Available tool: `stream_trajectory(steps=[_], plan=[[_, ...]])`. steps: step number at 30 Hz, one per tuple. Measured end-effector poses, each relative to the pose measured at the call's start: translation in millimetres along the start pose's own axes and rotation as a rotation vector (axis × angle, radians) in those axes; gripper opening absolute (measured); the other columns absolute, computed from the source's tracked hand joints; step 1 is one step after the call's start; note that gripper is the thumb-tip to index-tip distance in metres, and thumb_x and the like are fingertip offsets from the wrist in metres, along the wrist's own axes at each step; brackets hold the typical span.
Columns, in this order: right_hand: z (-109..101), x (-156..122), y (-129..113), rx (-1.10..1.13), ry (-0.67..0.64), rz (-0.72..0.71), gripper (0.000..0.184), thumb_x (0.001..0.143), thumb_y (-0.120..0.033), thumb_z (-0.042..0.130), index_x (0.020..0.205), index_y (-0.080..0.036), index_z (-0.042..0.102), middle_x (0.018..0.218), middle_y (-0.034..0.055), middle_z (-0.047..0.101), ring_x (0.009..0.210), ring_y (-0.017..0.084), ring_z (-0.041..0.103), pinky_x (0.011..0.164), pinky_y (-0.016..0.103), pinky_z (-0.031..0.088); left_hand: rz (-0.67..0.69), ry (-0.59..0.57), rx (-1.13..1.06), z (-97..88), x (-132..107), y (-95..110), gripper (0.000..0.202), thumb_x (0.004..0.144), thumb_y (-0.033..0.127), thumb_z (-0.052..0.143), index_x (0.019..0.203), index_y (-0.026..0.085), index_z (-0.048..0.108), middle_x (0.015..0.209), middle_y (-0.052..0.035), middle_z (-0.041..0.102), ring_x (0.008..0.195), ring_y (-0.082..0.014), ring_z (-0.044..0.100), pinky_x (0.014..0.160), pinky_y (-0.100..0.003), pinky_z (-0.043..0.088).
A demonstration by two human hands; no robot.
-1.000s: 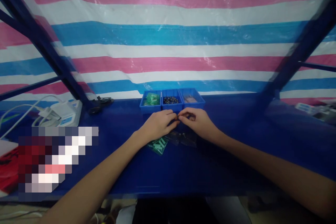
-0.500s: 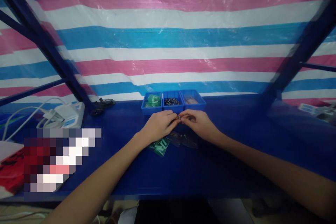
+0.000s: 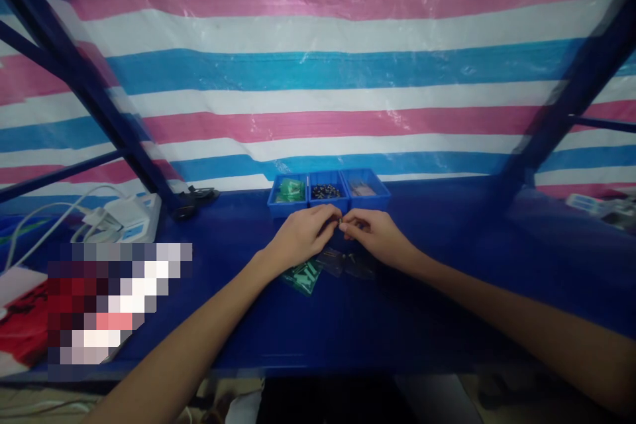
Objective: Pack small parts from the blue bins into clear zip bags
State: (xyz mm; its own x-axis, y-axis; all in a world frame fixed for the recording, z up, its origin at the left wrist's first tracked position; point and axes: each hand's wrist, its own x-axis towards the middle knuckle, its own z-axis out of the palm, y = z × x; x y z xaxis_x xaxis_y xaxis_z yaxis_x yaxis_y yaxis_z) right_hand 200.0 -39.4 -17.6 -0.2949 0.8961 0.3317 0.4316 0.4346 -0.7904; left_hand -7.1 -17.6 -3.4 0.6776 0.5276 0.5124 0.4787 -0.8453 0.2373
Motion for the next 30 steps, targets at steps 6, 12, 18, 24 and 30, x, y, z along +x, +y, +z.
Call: stream_trajectory(steps=[6,12,18,24,30], plan=[[-3.0,1.2,0.4,0.014,0.018,-0.006,0.024,0.092,-0.039,0.061,0.08,-0.019,0.068,0.072,0.002,0.069,0.07,0.018,0.066,0.067,0.031,0.048,-0.017,-0.009,-0.029,3.1,-0.8,-1.2,0.014,0.099,0.023,0.054,0.111,0.019,0.06,0.105,-0.0041,0.07,0.085,-0.0155,0.067,0.074,-0.028,0.049],[-4.6,1.7,-1.5,0.018,0.062,-0.025,0.017,0.093,-0.033,0.059,0.086,-0.02,0.067,0.078,0.0023,0.07,0.074,0.018,0.067,0.068,0.03,0.049,-0.087,0.011,-0.008,3.1,-0.2,1.1,0.014,0.099,0.027,0.055,0.105,0.019,0.064,0.094,-0.0023,0.072,0.078,-0.0156,0.065,0.069,-0.028,0.045],[-3.5,1.0,0.4,-0.212,0.088,-0.219,0.018,0.091,-0.019,0.056,0.107,-0.02,0.065,0.093,0.0057,0.074,0.078,0.018,0.068,0.068,0.029,0.05,-0.239,0.024,-0.236,5.5,2.4,1.1,0.021,0.098,0.033,0.056,0.091,0.017,0.067,0.076,-0.0003,0.069,0.066,-0.013,0.061,0.062,-0.025,0.042],[-9.9,2.0,6.6,-0.402,0.055,-0.29,0.013,0.093,-0.022,0.062,0.104,-0.017,0.067,0.089,0.0055,0.072,0.075,0.017,0.064,0.07,0.029,0.046,-0.327,-0.003,-0.417,9.4,2.5,1.9,0.029,0.097,0.04,0.056,0.087,0.017,0.069,0.072,-0.0002,0.069,0.062,-0.0124,0.061,0.058,-0.024,0.043],[-12.4,0.8,2.2,-0.357,0.037,-0.285,0.013,0.095,-0.028,0.059,0.095,-0.018,0.067,0.08,0.0025,0.069,0.067,0.014,0.059,0.064,0.027,0.043,-0.294,-0.021,-0.433,6.0,1.5,5.0,0.029,0.1,0.04,0.052,0.09,0.017,0.067,0.07,0.0012,0.067,0.059,-0.0109,0.058,0.058,-0.023,0.041]])
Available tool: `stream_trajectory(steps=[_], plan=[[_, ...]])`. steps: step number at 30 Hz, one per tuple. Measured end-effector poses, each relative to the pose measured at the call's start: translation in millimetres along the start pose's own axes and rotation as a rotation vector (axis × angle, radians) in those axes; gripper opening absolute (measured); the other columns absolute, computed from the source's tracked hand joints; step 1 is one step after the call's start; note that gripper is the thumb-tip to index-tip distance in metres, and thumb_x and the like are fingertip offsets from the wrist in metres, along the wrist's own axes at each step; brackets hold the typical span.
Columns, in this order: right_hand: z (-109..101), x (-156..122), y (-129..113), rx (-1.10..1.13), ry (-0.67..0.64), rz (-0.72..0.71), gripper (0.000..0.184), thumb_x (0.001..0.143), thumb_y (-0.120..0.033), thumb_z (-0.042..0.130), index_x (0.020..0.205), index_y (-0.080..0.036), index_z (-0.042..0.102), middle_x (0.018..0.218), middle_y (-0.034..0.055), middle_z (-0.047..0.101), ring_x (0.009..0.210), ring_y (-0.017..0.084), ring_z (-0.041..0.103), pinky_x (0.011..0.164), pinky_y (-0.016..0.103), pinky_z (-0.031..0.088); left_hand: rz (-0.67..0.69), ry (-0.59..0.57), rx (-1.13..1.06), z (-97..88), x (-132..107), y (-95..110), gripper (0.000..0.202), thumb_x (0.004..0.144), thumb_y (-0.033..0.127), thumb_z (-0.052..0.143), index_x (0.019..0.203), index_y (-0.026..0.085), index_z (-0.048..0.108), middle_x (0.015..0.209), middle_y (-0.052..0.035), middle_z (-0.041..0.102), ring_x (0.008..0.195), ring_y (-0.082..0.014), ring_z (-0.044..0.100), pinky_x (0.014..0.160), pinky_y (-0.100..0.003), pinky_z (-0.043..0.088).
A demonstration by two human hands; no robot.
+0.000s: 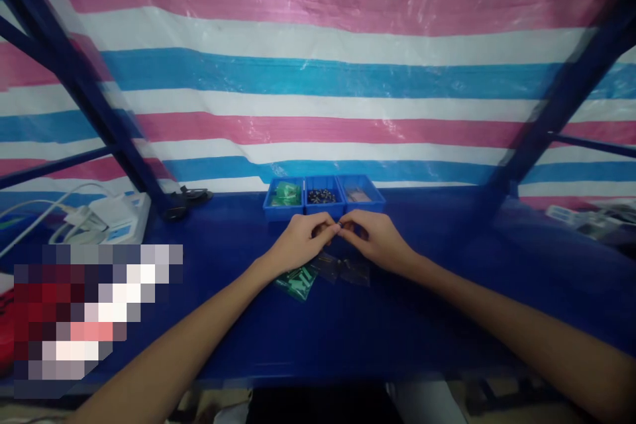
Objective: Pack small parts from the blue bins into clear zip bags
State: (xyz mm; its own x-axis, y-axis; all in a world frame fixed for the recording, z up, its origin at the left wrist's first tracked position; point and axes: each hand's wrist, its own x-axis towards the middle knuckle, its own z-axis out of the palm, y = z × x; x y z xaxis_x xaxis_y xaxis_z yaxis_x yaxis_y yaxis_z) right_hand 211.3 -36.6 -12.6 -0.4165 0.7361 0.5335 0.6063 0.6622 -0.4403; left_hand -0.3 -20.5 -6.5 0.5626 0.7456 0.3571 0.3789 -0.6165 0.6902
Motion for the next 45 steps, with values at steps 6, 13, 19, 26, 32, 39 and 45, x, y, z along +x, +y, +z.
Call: stream_trajectory(steps=[6,13,19,26,32,39,45], plan=[[-1.9,30.8,0.2,-0.044,0.079,0.021,0.01,0.087,-0.026,0.062,0.091,-0.019,0.067,0.08,0.0032,0.068,0.07,0.016,0.059,0.066,0.03,0.042,0.066,0.077,0.125,-11.2,1.5,-7.4,0.019,0.099,0.032,0.05,0.096,0.018,0.063,0.069,0.003,0.061,0.059,-0.0104,0.054,0.059,-0.024,0.039],[5.1,77.6,22.2,-0.148,0.129,0.108,0.021,0.09,-0.025,0.057,0.105,-0.017,0.069,0.092,0.0085,0.071,0.082,0.021,0.061,0.075,0.035,0.045,0.138,-0.001,0.433,-30.1,0.8,-14.4,0.014,0.093,0.022,0.053,0.101,0.018,0.064,0.078,-0.0007,0.066,0.068,-0.014,0.059,0.066,-0.028,0.042],[-17.6,21.8,1.5,0.03,-0.166,0.087,0.02,0.088,-0.016,0.054,0.097,-0.019,0.072,0.086,0.004,0.072,0.071,0.016,0.06,0.068,0.03,0.045,-0.037,-0.271,0.158,-37.0,1.2,-0.2,0.015,0.088,0.033,0.066,0.084,0.018,0.069,0.068,0.0008,0.065,0.061,-0.0116,0.059,0.055,-0.023,0.041],[-18.3,-14.4,-13.8,0.155,-0.38,0.095,0.017,0.089,-0.028,0.066,0.104,-0.023,0.071,0.096,0.0035,0.068,0.079,0.016,0.063,0.068,0.028,0.048,-0.086,-0.398,0.124,-38.4,0.6,-2.2,0.043,0.07,0.051,0.084,0.099,0.021,0.075,0.087,-0.0021,0.068,0.078,-0.0171,0.063,0.062,-0.025,0.045],[-8.0,-16.8,-17.9,0.069,-0.366,-0.028,0.018,0.093,-0.021,0.061,0.108,-0.022,0.07,0.104,0.0066,0.066,0.092,0.019,0.063,0.081,0.032,0.049,-0.077,-0.418,0.199,-33.4,1.1,-6.0,0.041,0.066,0.048,0.085,0.095,0.022,0.072,0.088,-0.0005,0.064,0.076,-0.0165,0.059,0.06,-0.025,0.043],[-4.9,-18.6,-15.5,0.015,-0.34,-0.157,0.019,0.093,-0.016,0.056,0.105,-0.022,0.07,0.11,0.0076,0.067,0.099,0.021,0.062,0.088,0.035,0.048,-0.168,-0.459,0.16,-33.6,1.2,0.3,0.037,0.067,0.043,0.084,0.087,0.02,0.062,0.08,0.0026,0.061,0.069,-0.0138,0.057,0.055,-0.024,0.04],[-3.7,-19.2,-12.6,0.021,-0.358,-0.17,0.015,0.093,-0.015,0.057,0.101,-0.021,0.069,0.1,0.0063,0.069,0.094,0.021,0.062,0.085,0.035,0.047,-0.184,-0.467,0.033,-32.5,1.8,-6.3,0.029,0.074,0.03,0.076,0.094,0.02,0.059,0.078,0.0027,0.061,0.068,-0.0133,0.057,0.057,-0.024,0.043]])
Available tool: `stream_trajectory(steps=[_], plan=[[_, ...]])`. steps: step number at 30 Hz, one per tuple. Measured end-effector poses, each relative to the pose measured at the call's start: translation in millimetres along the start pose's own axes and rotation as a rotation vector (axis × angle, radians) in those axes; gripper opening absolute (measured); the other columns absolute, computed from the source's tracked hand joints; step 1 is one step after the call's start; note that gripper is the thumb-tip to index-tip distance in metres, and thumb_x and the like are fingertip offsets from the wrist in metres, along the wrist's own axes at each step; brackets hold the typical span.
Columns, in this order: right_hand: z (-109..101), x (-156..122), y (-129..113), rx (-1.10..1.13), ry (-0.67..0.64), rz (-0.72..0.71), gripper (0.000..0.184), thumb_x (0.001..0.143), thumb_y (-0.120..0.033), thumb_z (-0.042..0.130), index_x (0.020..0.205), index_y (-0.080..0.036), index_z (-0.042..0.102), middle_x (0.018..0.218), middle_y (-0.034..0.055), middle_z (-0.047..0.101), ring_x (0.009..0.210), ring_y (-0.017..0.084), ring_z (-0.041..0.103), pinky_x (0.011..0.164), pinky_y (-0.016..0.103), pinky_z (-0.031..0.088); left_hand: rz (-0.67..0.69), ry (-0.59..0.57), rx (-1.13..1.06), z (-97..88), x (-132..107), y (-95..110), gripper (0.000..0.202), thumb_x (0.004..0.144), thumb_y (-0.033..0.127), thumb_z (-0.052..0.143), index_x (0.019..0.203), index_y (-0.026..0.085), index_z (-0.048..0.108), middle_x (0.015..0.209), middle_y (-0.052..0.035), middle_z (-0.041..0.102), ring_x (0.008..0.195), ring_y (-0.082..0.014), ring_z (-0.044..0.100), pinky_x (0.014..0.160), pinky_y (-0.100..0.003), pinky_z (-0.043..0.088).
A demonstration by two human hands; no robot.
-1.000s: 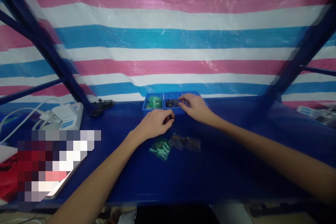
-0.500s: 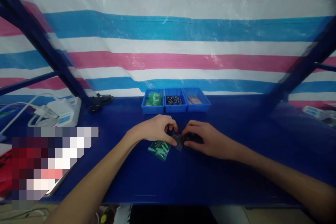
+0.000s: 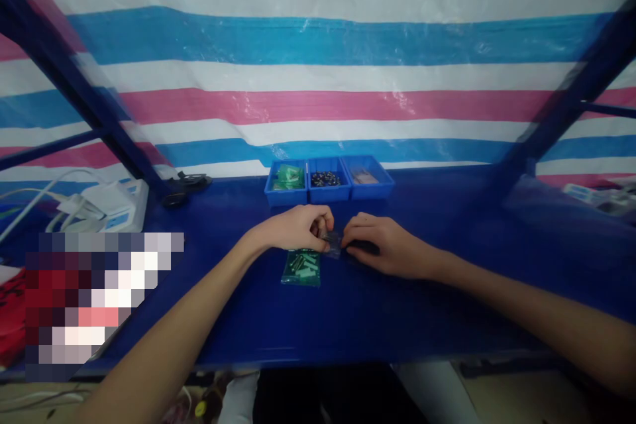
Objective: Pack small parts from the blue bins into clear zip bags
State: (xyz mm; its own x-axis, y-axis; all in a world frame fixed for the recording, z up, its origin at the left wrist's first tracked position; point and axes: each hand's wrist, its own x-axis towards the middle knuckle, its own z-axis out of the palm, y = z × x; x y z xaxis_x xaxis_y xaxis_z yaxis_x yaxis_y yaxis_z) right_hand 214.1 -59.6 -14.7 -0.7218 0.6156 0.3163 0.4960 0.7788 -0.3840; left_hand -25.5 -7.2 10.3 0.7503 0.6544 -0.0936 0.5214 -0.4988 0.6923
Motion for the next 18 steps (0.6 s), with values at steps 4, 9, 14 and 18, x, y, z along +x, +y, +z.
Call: stream_trajectory(steps=[4,9,14,18], plan=[[-1.8,0.3,0.1,0.014,0.009,0.006,0.015,0.095,-0.017,0.057,0.103,-0.02,0.069,0.101,0.0068,0.069,0.094,0.02,0.063,0.085,0.034,0.048,-0.002,0.05,-0.087,0.7,5.1,-6.9,0.021,0.077,0.024,0.069,0.096,0.019,0.06,0.079,-0.0001,0.063,0.072,-0.0148,0.06,0.063,-0.026,0.045],[-2.3,0.7,3.8,-0.022,0.1,-0.007,0.016,0.096,-0.016,0.054,0.105,-0.019,0.067,0.099,0.0078,0.069,0.093,0.02,0.064,0.084,0.034,0.049,-0.022,0.261,-0.335,-2.2,7.6,-1.7,0.011,0.08,0.019,0.064,0.09,0.017,0.061,0.081,-0.0006,0.06,0.073,-0.0122,0.058,0.069,-0.027,0.046],[0.1,0.4,10.2,-0.088,0.263,0.037,0.027,0.096,-0.016,0.053,0.121,-0.017,0.061,0.101,0.0083,0.07,0.089,0.02,0.066,0.078,0.032,0.051,-0.08,0.325,-0.385,-3.3,6.4,4.0,0.016,0.084,0.027,0.068,0.097,0.018,0.067,0.073,-0.0003,0.06,0.066,-0.0122,0.057,0.056,-0.025,0.039],[2.4,0.8,16.7,-0.116,0.311,0.072,0.035,0.093,-0.014,0.056,0.128,-0.016,0.058,0.107,0.0095,0.071,0.086,0.019,0.067,0.075,0.031,0.052,-0.088,0.313,-0.477,5.1,10.3,1.9,0.018,0.086,0.03,0.067,0.097,0.017,0.071,0.077,-0.0042,0.067,0.069,-0.0134,0.061,0.055,-0.024,0.038]])
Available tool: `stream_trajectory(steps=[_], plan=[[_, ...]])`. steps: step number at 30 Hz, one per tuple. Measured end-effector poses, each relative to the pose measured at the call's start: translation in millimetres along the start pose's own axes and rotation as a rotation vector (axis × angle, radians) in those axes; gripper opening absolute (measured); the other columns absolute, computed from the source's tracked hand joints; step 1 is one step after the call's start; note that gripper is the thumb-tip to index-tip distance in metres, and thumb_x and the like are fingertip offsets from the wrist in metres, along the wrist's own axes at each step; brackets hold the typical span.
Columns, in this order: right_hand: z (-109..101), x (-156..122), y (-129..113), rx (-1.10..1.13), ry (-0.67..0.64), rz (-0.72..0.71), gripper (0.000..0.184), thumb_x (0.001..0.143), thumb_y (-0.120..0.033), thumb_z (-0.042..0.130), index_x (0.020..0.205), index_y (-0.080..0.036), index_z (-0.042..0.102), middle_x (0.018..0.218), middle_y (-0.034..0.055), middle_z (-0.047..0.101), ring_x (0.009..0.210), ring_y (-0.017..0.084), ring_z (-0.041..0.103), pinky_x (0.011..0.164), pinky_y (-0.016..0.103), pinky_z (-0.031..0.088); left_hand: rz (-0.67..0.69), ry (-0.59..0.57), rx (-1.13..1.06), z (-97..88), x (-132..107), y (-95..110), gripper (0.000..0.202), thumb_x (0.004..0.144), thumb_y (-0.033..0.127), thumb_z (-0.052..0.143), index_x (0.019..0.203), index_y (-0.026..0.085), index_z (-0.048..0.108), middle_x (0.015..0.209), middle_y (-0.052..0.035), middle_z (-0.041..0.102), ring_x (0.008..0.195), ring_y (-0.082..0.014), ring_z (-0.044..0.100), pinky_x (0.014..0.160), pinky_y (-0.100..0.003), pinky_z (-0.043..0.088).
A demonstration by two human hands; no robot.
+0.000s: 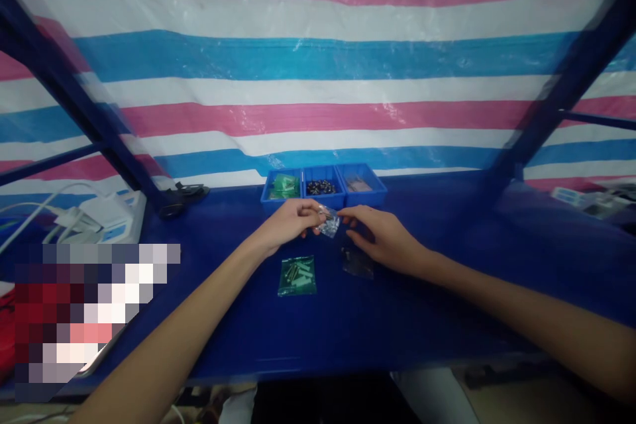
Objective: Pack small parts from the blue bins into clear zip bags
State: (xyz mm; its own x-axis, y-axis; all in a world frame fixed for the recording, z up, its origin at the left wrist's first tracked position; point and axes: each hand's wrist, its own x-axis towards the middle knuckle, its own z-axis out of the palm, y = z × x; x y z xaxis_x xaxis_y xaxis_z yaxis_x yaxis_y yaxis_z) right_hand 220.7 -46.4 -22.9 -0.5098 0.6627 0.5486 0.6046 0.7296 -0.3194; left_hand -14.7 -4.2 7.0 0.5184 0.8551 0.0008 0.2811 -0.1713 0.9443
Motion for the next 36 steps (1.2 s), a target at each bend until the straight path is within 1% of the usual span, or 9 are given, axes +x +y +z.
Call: stream_trajectory(steps=[7,9,12,14,17,22,25,29,36], plan=[[-3.1,1.7,2.6,-0.036,0.076,-0.012,0.016,0.094,-0.019,0.06,0.11,-0.019,0.066,0.1,0.006,0.073,0.085,0.018,0.067,0.074,0.029,0.05,0.028,-0.02,-0.041,19.5,0.8,-1.0,0.026,0.092,0.039,0.062,0.098,0.017,0.075,0.084,-0.0086,0.073,0.069,-0.0148,0.065,0.054,-0.025,0.041],[-4.6,2.3,1.8,-0.04,0.097,-0.032,0.01,0.096,-0.021,0.059,0.103,-0.02,0.066,0.097,0.0052,0.072,0.085,0.018,0.066,0.075,0.028,0.049,0.03,0.003,-0.05,21.3,2.9,-3.3,0.027,0.095,0.033,0.057,0.109,0.016,0.072,0.082,-0.0086,0.074,0.067,-0.015,0.066,0.053,-0.025,0.041],[-5.7,3.5,0.3,-0.029,0.12,-0.012,0.011,0.097,-0.02,0.056,0.092,-0.019,0.065,0.087,0.004,0.069,0.079,0.016,0.064,0.072,0.028,0.047,0.039,0.123,-0.056,19.3,7.9,-9.6,0.031,0.096,0.021,0.048,0.122,0.015,0.063,0.077,-0.0062,0.071,0.061,-0.0138,0.065,0.052,-0.025,0.041],[-5.5,4.3,-0.6,-0.005,0.128,0.049,0.011,0.095,-0.019,0.056,0.087,-0.018,0.064,0.08,0.0027,0.067,0.072,0.015,0.061,0.068,0.027,0.045,0.097,0.177,-0.012,16.5,10.2,-13.2,0.027,0.093,0.017,0.048,0.116,0.015,0.063,0.076,-0.0046,0.069,0.06,-0.0129,0.064,0.055,-0.025,0.044],[-4.8,5.5,-0.8,0.088,0.127,0.185,0.01,0.092,-0.02,0.057,0.084,-0.018,0.064,0.076,0.0013,0.065,0.064,0.013,0.056,0.061,0.027,0.042,0.221,0.148,0.094,15.6,9.2,-15.3,0.021,0.086,0.014,0.057,0.105,0.016,0.064,0.082,-0.0031,0.066,0.066,-0.0125,0.064,0.065,-0.027,0.05],[-5.3,8.0,0.5,0.422,0.068,0.403,0.018,0.091,-0.033,0.059,0.081,-0.019,0.064,0.074,0.0017,0.065,0.064,0.014,0.057,0.058,0.027,0.044,0.495,0.241,0.453,26.3,-0.8,-14.2,0.049,0.085,0.014,0.062,0.132,0.022,0.05,0.104,-0.0044,0.06,0.077,-0.0133,0.061,0.066,-0.027,0.05],[-6.2,9.2,-0.8,0.615,0.023,0.482,0.023,0.089,-0.04,0.062,0.082,-0.018,0.064,0.076,0.002,0.066,0.058,0.012,0.055,0.053,0.027,0.044,0.59,0.28,0.609,31.5,-4.6,-13.8,0.038,0.087,0.012,0.063,0.122,0.022,0.055,0.111,-0.006,0.055,0.086,-0.0156,0.06,0.069,-0.028,0.051],[-7.2,9.5,-4.7,0.748,0.028,0.517,0.027,0.089,-0.042,0.063,0.081,-0.018,0.068,0.08,0.0028,0.067,0.058,0.011,0.054,0.055,0.027,0.044,0.615,0.332,0.616,31.2,-4.8,-14.4,0.017,0.089,0.016,0.069,0.104,0.022,0.066,0.107,-0.0046,0.052,0.09,-0.0161,0.059,0.075,-0.03,0.053],[-6.4,9.7,-3.8,0.775,0.047,0.532,0.028,0.088,-0.045,0.066,0.088,-0.017,0.067,0.082,0.0045,0.068,0.067,0.014,0.06,0.054,0.026,0.046,0.707,0.309,0.628,29.5,-5.9,-10.5,0.012,0.095,0.027,0.065,0.106,0.022,0.068,0.101,-0.0038,0.059,0.091,-0.0156,0.06,0.081,-0.031,0.052]])
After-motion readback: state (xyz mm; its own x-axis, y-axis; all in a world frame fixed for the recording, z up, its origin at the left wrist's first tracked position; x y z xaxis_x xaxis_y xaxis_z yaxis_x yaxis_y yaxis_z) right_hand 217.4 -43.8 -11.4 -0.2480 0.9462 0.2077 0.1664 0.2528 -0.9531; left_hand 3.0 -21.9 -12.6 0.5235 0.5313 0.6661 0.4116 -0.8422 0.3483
